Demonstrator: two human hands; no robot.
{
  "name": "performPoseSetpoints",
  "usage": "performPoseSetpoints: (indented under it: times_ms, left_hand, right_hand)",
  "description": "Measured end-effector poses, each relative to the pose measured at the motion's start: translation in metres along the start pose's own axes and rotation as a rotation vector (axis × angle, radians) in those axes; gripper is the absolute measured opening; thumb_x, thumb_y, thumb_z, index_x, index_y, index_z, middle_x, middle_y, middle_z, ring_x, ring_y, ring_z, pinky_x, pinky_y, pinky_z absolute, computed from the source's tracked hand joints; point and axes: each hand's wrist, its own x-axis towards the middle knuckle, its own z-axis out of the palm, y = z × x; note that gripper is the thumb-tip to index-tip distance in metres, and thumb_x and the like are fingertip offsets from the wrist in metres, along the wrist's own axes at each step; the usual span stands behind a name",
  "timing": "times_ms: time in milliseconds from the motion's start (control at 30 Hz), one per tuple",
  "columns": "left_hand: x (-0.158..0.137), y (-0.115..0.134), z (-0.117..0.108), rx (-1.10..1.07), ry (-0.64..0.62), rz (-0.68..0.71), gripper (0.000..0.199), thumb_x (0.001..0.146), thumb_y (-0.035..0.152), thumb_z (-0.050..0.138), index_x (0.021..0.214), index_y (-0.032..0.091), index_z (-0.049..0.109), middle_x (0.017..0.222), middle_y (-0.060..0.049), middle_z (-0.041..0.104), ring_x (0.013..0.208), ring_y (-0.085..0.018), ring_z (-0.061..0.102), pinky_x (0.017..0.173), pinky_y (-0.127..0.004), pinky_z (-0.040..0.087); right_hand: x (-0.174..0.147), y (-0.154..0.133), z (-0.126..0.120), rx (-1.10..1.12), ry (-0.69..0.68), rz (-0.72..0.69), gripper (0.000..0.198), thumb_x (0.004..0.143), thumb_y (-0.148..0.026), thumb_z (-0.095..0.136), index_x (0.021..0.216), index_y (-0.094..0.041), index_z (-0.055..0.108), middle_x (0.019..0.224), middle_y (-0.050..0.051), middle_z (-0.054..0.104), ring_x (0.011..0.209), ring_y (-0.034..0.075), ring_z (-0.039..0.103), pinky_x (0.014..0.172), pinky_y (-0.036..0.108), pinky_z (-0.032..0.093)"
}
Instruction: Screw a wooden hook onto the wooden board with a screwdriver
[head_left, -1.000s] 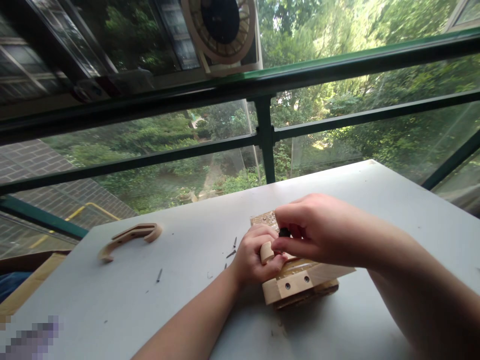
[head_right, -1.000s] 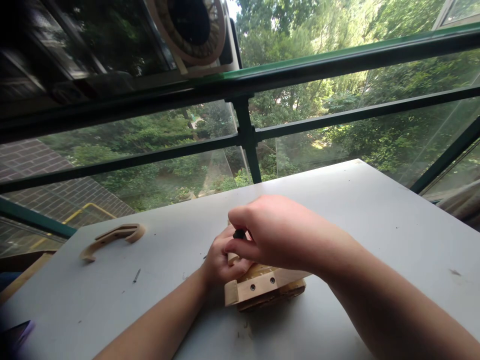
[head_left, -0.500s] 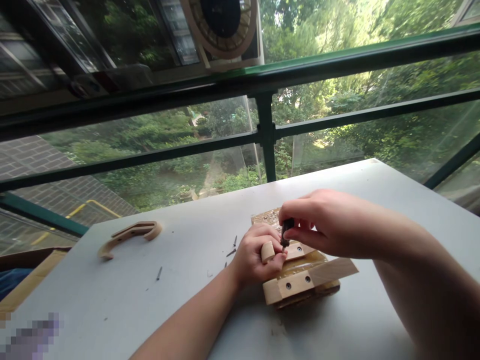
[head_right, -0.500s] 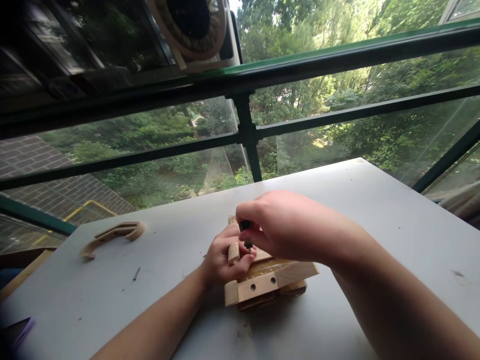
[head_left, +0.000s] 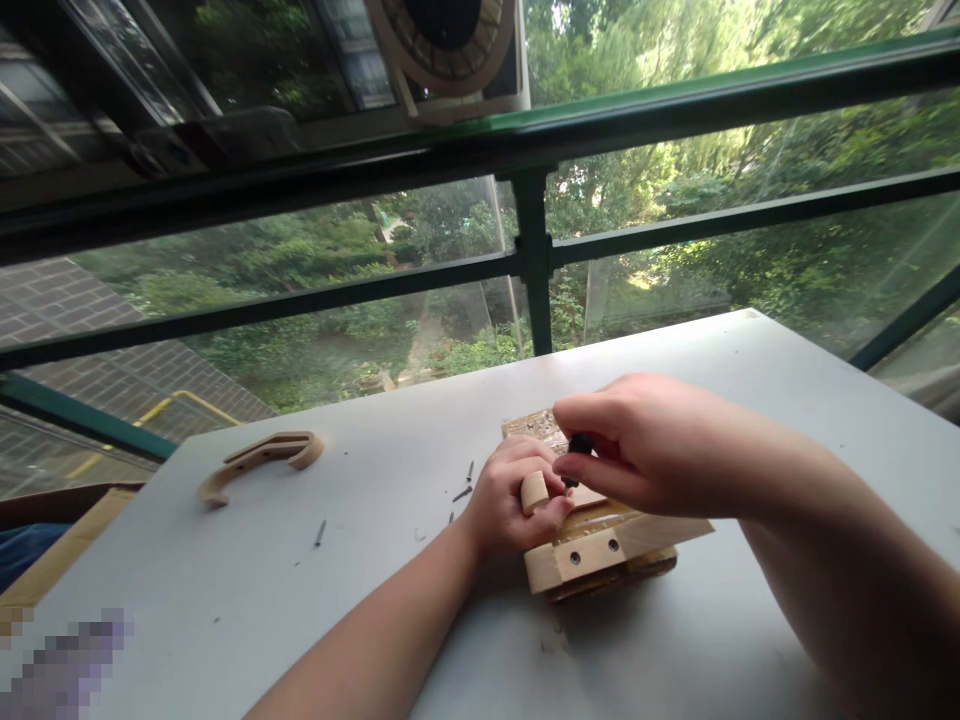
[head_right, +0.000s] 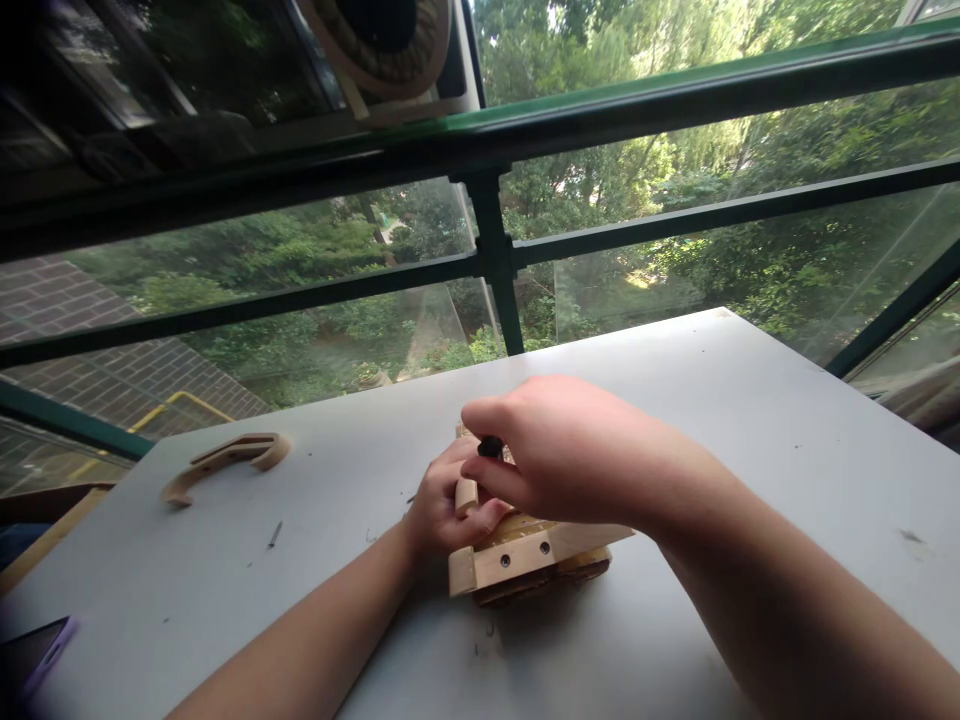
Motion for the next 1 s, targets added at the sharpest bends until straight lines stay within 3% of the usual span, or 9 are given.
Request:
performPoseSetpoints:
  times_ms: [200, 333, 433, 533, 700, 1000]
  left_hand:
    - [-0.002, 0.001, -0.001, -0.012, 0.0, -0.058, 0.01, 0.074, 0.024, 0.073, 0.075, 0.016, 0.067, 0.087, -0.002, 0.066, 0.089, -0.006, 0.059, 0.087, -0.022, 0.047]
    - [-0.001, 0.004, -0.002, -0.013, -0.005, -0.086, 0.01, 0.074, 0.023, 0.072, 0.071, 0.016, 0.066, 0.085, -0.001, 0.068, 0.087, -0.005, 0.06, 0.087, -0.022, 0.048]
    - [-0.002, 0.004, -0.001, -0.008, -0.002, -0.109, 0.01, 0.073, 0.023, 0.073, 0.07, 0.016, 0.066, 0.084, -0.002, 0.07, 0.086, -0.007, 0.061, 0.089, -0.025, 0.05]
    - [-0.003, 0.003, 0.0, -0.012, 0.014, -0.105, 0.01, 0.072, 0.023, 0.074, 0.069, 0.016, 0.067, 0.084, -0.003, 0.07, 0.088, -0.009, 0.062, 0.09, -0.026, 0.051]
    - [-0.001, 0.006, 0.0, 0.027, 0.009, -0.043, 0.01, 0.074, 0.023, 0.071, 0.069, 0.015, 0.067, 0.082, -0.004, 0.068, 0.087, -0.008, 0.061, 0.091, -0.026, 0.053]
    - [0.001, 0.003, 0.0, -0.021, -0.007, -0.008, 0.013, 0.078, 0.025, 0.067, 0.07, 0.015, 0.068, 0.084, -0.004, 0.067, 0.088, -0.008, 0.061, 0.089, -0.025, 0.049]
  right_hand:
    - [0.002, 0.0, 0.002, -0.004, 0.03, 0.019, 0.036, 0.092, -0.046, 0.046, 0.077, -0.014, 0.05, 0.059, -0.001, 0.047, 0.053, 0.006, 0.025, 0.054, 0.021, 0.019]
    - [-0.001, 0.008, 0.002, 0.11, -0.005, -0.084, 0.017, 0.09, -0.032, 0.049, 0.1, -0.022, 0.058, 0.091, -0.005, 0.062, 0.07, 0.002, 0.044, 0.062, 0.016, 0.027]
    - [-0.003, 0.013, 0.001, 0.201, -0.039, -0.161, 0.031, 0.087, -0.018, 0.046, 0.115, -0.028, 0.057, 0.104, -0.008, 0.062, 0.084, 0.001, 0.051, 0.072, 0.014, 0.032]
    - [-0.003, 0.012, -0.002, 0.211, -0.063, -0.146, 0.029, 0.088, -0.016, 0.045, 0.11, -0.027, 0.062, 0.099, -0.007, 0.063, 0.081, 0.001, 0.05, 0.071, 0.014, 0.032]
    - [-0.001, 0.008, -0.008, 0.153, -0.059, -0.101, 0.016, 0.09, -0.029, 0.051, 0.096, -0.021, 0.064, 0.082, -0.005, 0.061, 0.065, 0.0, 0.04, 0.06, 0.016, 0.026]
    - [-0.002, 0.005, -0.003, 0.038, 0.01, -0.088, 0.023, 0.09, -0.037, 0.052, 0.086, -0.017, 0.062, 0.071, -0.003, 0.057, 0.061, 0.002, 0.039, 0.058, 0.016, 0.025]
